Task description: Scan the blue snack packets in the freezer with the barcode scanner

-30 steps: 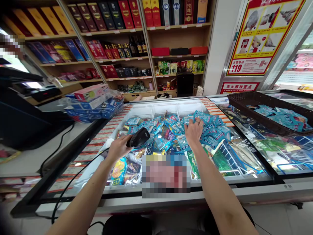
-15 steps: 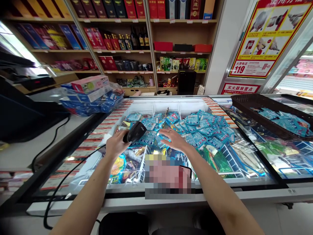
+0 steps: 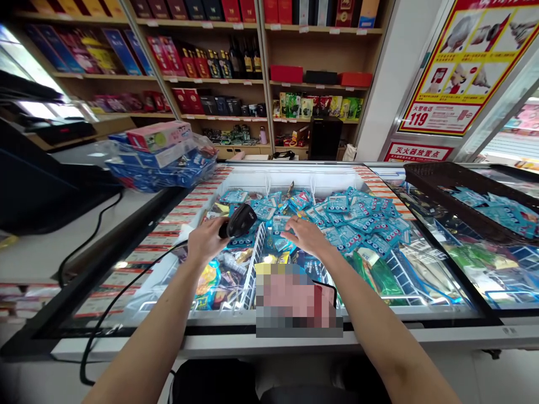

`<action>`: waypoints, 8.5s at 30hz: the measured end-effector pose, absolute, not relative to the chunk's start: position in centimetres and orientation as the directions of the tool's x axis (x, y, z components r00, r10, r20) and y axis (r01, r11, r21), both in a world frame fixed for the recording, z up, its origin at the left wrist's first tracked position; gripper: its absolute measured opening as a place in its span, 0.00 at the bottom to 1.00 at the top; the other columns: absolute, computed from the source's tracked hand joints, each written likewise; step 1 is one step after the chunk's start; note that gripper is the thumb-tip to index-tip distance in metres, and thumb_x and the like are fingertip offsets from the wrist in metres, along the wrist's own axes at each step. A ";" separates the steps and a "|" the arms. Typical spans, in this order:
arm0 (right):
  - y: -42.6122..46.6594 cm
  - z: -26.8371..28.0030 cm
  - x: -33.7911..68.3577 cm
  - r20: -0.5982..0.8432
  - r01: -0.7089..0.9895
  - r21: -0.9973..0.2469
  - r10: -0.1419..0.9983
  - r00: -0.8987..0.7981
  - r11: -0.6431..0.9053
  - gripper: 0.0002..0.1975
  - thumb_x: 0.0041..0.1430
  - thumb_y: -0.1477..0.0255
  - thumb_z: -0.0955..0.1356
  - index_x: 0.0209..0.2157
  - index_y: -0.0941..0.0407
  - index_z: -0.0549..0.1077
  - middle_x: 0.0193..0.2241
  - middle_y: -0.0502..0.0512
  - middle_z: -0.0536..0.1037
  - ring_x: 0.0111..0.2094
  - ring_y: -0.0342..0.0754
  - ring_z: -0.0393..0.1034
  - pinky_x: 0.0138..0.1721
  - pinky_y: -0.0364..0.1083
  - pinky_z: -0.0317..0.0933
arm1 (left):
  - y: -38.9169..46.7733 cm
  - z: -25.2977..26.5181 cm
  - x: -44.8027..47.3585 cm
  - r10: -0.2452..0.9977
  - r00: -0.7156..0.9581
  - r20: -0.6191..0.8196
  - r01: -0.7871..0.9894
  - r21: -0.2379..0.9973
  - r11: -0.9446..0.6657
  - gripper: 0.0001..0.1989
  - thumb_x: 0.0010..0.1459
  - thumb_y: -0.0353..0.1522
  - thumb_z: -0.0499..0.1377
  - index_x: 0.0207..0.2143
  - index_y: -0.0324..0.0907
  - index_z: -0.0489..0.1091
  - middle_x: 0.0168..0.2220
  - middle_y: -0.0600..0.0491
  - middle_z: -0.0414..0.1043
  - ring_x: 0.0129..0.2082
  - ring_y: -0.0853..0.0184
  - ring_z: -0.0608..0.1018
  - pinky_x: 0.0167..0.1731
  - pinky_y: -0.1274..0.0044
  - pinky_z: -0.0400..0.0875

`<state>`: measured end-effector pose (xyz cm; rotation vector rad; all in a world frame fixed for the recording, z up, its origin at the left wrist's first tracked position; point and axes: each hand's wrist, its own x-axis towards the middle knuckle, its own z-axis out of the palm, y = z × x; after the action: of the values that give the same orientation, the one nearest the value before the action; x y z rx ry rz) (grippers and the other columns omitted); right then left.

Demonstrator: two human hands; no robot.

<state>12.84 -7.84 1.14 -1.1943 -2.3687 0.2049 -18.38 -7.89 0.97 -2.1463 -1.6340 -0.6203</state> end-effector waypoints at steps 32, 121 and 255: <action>-5.9 -1.2 15.1 0.371 0.564 -0.777 0.927 0.053 0.279 0.19 0.58 0.65 0.61 0.51 0.53 0.61 0.38 0.56 0.75 0.27 0.48 0.72 0.30 0.48 0.68 | -8.2 3.8 -16.2 0.785 0.361 0.503 0.915 -0.031 -0.401 0.20 0.51 0.37 0.55 0.47 0.47 0.67 0.45 0.52 0.74 0.42 0.62 0.76 0.34 0.76 0.67; -5.2 -0.1 15.9 0.384 0.368 -0.881 0.903 0.191 0.297 0.21 0.57 0.62 0.62 0.50 0.55 0.61 0.26 0.52 0.75 0.26 0.50 0.73 0.31 0.50 0.69 | -7.0 2.3 -13.6 0.801 0.445 0.400 0.881 -0.039 -0.471 0.19 0.51 0.38 0.54 0.46 0.47 0.67 0.43 0.52 0.74 0.38 0.61 0.77 0.28 0.76 0.64; -5.2 -0.1 14.6 0.266 0.833 -0.481 0.951 -0.157 0.272 0.27 0.48 0.52 0.69 0.44 0.56 0.69 0.37 0.56 0.74 0.40 0.53 0.68 0.42 0.51 0.60 | -7.0 2.2 -16.4 0.793 0.415 0.446 0.898 -0.064 -0.434 0.16 0.51 0.38 0.55 0.43 0.45 0.69 0.41 0.52 0.75 0.37 0.61 0.77 0.28 0.75 0.64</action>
<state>14.56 -5.16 -0.06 -1.6024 -2.0335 0.3013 -16.41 -7.05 2.23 -2.3808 -1.4686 -0.5116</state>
